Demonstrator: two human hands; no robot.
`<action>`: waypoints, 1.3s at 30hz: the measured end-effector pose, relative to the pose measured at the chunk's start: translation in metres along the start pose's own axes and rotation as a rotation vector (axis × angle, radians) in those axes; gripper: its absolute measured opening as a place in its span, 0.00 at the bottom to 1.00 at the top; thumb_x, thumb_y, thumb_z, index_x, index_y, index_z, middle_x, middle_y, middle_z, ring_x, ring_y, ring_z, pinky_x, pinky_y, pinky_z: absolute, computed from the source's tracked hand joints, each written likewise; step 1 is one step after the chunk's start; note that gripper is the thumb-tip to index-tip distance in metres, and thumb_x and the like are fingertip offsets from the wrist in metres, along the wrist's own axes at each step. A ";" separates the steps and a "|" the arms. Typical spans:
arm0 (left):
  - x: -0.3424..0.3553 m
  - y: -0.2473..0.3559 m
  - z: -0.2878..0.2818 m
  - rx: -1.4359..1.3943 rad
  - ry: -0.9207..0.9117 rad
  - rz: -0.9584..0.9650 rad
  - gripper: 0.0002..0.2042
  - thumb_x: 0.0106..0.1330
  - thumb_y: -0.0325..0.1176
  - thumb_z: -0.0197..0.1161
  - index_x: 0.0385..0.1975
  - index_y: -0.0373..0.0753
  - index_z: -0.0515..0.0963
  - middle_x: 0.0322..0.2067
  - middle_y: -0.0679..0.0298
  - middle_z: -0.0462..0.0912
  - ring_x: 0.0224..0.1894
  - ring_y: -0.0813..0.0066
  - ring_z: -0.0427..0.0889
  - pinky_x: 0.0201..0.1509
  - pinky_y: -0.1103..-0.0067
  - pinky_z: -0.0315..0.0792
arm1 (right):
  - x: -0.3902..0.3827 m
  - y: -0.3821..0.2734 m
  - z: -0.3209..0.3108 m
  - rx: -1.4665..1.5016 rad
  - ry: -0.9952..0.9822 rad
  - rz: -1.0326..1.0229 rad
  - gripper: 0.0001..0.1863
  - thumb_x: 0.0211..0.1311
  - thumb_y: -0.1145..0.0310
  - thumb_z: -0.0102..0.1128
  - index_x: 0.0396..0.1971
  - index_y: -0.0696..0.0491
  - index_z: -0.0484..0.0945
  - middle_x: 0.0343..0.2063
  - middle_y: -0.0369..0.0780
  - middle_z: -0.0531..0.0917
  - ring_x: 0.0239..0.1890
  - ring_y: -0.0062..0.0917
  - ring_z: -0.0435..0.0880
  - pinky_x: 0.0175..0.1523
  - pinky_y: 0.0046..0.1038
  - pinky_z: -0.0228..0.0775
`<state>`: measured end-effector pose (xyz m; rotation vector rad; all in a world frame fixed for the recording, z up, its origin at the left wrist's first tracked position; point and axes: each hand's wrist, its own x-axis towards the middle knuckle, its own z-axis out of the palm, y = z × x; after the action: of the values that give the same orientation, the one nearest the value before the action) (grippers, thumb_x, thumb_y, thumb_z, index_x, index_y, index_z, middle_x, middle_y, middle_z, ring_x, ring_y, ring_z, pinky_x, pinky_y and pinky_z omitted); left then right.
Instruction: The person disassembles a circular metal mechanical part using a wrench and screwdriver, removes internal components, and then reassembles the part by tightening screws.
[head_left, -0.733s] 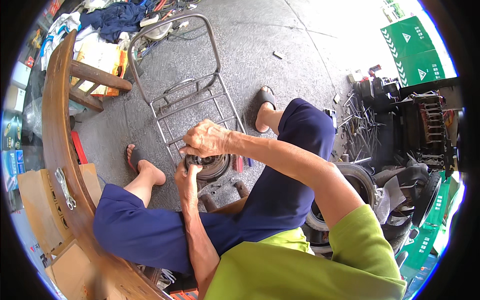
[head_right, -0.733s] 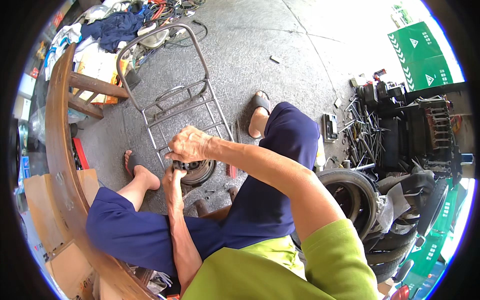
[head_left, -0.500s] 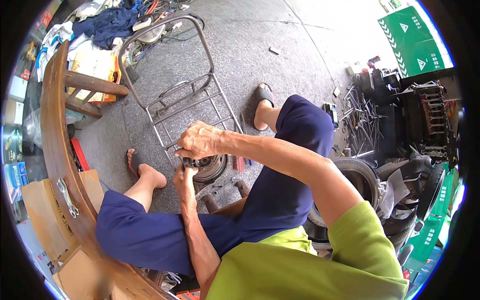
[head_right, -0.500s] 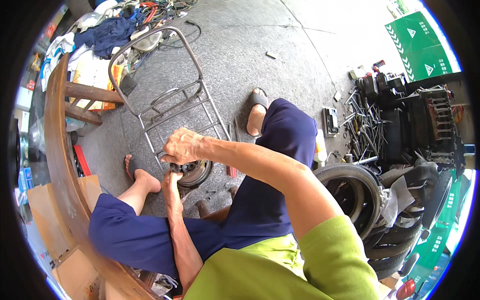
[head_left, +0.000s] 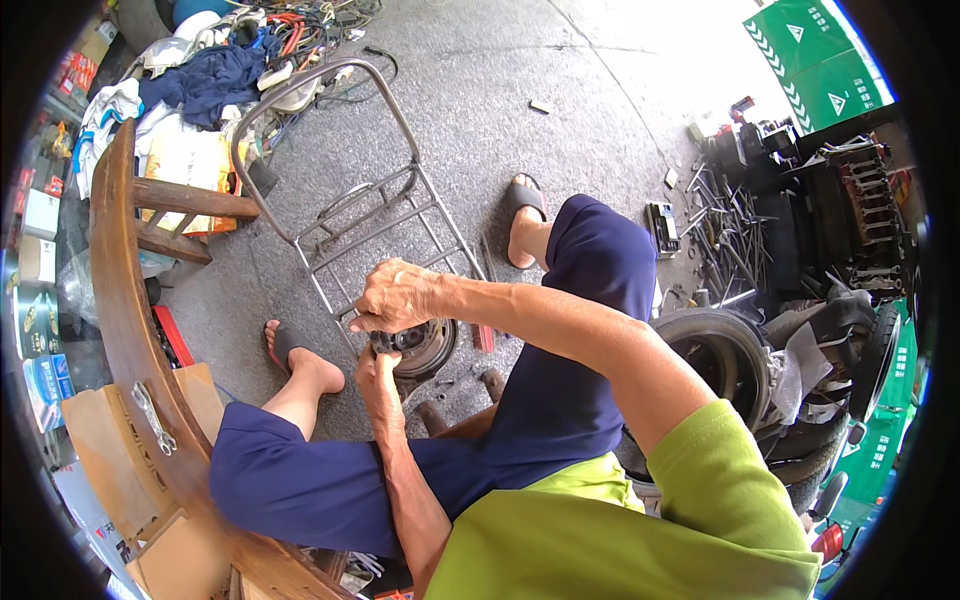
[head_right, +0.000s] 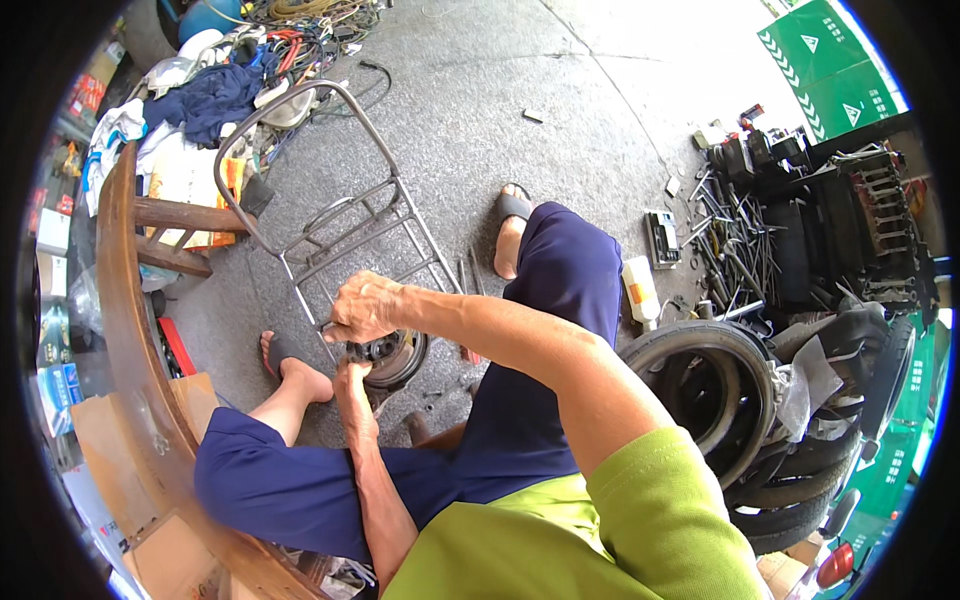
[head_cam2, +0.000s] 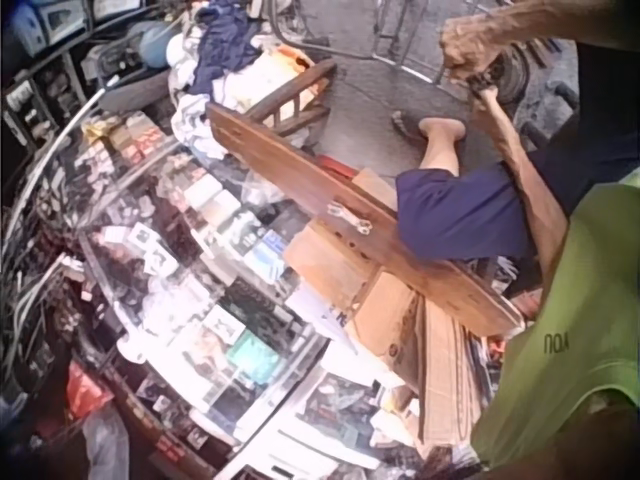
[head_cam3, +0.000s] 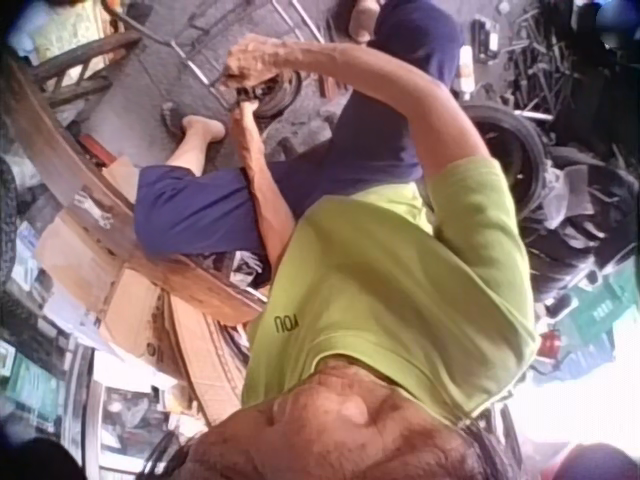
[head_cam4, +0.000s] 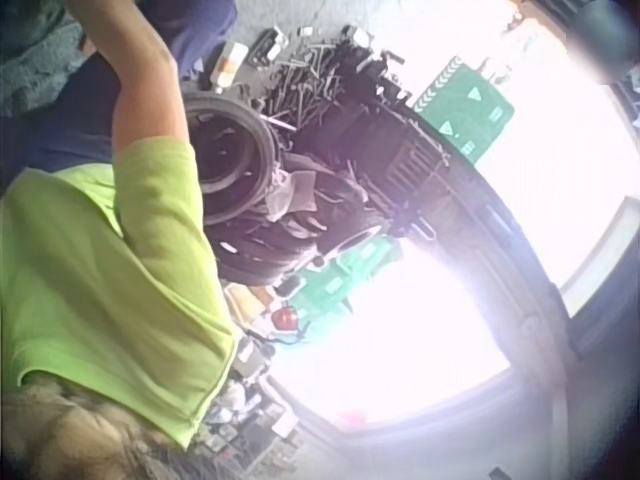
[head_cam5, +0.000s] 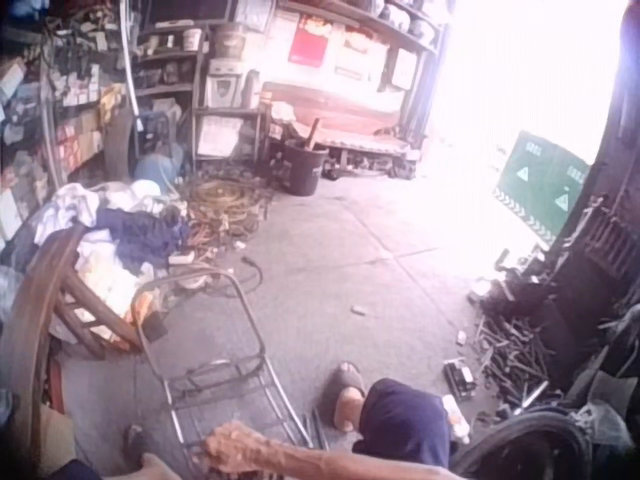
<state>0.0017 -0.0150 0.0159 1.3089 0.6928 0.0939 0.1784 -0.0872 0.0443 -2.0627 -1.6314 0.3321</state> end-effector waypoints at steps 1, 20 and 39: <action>-0.001 0.001 0.002 -0.019 0.000 -0.001 0.13 0.57 0.33 0.57 0.37 0.31 0.76 0.34 0.63 0.76 0.38 0.77 0.71 0.46 0.78 0.66 | -0.001 0.003 0.005 -0.002 0.030 -0.026 0.26 0.66 0.48 0.54 0.17 0.54 0.80 0.13 0.42 0.78 0.20 0.40 0.81 0.29 0.39 0.73; 0.003 0.004 0.008 0.016 0.007 -0.009 0.17 0.55 0.35 0.60 0.41 0.30 0.76 0.33 0.61 0.77 0.37 0.75 0.72 0.45 0.76 0.67 | -0.018 -0.008 0.001 -0.351 0.122 -0.301 0.18 0.57 0.53 0.60 0.18 0.52 0.77 0.18 0.36 0.79 0.25 0.30 0.82 0.27 0.33 0.73; -0.004 0.004 0.009 -0.078 0.012 -0.011 0.23 0.53 0.31 0.58 0.49 0.26 0.72 0.39 0.58 0.78 0.40 0.72 0.74 0.48 0.77 0.69 | -0.002 0.003 -0.003 0.000 -0.101 0.017 0.24 0.64 0.49 0.56 0.21 0.55 0.81 0.39 0.44 0.83 0.44 0.34 0.80 0.48 0.37 0.73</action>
<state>0.0043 -0.0230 0.0214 1.2306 0.6997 0.1184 0.1816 -0.0900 0.0447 -2.0917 -1.6723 0.4493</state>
